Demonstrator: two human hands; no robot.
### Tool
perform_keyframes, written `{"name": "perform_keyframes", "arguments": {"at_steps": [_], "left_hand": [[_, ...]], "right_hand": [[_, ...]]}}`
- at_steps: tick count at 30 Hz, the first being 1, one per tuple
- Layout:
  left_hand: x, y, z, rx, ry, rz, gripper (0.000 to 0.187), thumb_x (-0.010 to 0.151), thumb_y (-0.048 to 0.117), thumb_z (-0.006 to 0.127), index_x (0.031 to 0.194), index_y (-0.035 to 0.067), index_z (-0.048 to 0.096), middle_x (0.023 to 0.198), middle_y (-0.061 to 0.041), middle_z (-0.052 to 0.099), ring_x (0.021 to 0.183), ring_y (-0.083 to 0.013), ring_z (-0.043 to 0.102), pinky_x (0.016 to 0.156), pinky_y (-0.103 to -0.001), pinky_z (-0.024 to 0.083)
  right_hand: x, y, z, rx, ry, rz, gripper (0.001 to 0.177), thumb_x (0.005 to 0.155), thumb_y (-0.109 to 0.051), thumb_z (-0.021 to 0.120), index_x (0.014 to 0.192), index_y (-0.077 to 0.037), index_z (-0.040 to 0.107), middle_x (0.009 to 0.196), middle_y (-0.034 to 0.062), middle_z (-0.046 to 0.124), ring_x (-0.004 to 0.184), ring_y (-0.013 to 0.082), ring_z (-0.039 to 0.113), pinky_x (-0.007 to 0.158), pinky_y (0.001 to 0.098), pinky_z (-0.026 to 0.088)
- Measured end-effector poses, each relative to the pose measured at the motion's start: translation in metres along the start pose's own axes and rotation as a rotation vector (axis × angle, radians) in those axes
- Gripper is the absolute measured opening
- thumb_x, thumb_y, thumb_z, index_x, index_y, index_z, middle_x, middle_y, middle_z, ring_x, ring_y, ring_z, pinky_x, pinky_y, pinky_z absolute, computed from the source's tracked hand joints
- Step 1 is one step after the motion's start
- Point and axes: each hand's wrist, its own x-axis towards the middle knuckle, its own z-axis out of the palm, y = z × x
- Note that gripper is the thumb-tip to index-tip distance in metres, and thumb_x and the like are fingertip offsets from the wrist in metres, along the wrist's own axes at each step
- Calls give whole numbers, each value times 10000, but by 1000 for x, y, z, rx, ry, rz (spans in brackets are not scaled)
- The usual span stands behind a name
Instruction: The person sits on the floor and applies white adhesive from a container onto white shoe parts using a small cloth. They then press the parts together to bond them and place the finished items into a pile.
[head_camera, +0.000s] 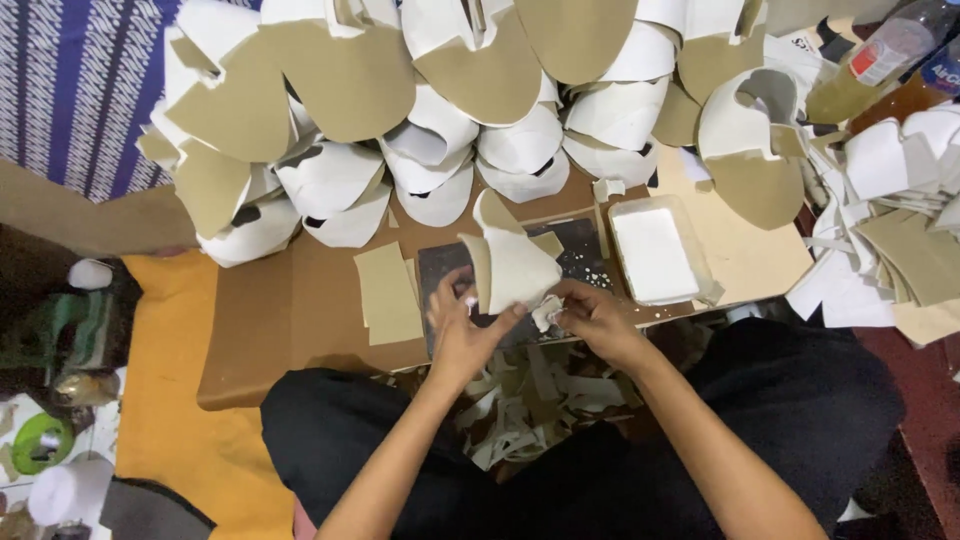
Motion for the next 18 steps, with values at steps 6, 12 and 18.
{"name": "perform_keyframes", "arguments": {"at_steps": [6, 12, 18], "left_hand": [[11, -30, 27, -220, 277, 466, 163, 874, 206, 813, 986, 92, 779, 957, -140, 780, 898, -257, 737, 834, -374, 535], [30, -108, 71, -399, 168, -76, 391, 988, 357, 684, 1202, 30, 694, 1049, -153, 759, 936, -196, 659, 856, -405, 517], [40, -56, 68, -371, 67, -110, 500, 953, 260, 709, 1402, 77, 586, 1295, -168, 684, 1211, -262, 635, 1047, -441, 481]], "right_hand": [[8, 6, -16, 110, -212, -35, 237, 889, -142, 705, 1109, -62, 739, 1121, 140, 736, 1045, 258, 649, 882, 451, 546], [-12, -13, -6, 47, -338, -41, 110, 942, -21, 668, 1038, -24, 721, 1394, 175, 605, 1205, 318, 597, 1009, 535, 483], [-13, 15, 9, 21, -97, -122, 209, 942, -125, 741, 1121, -33, 685, 1198, 117, 708, 1173, 235, 604, 1039, 501, 454]]}}
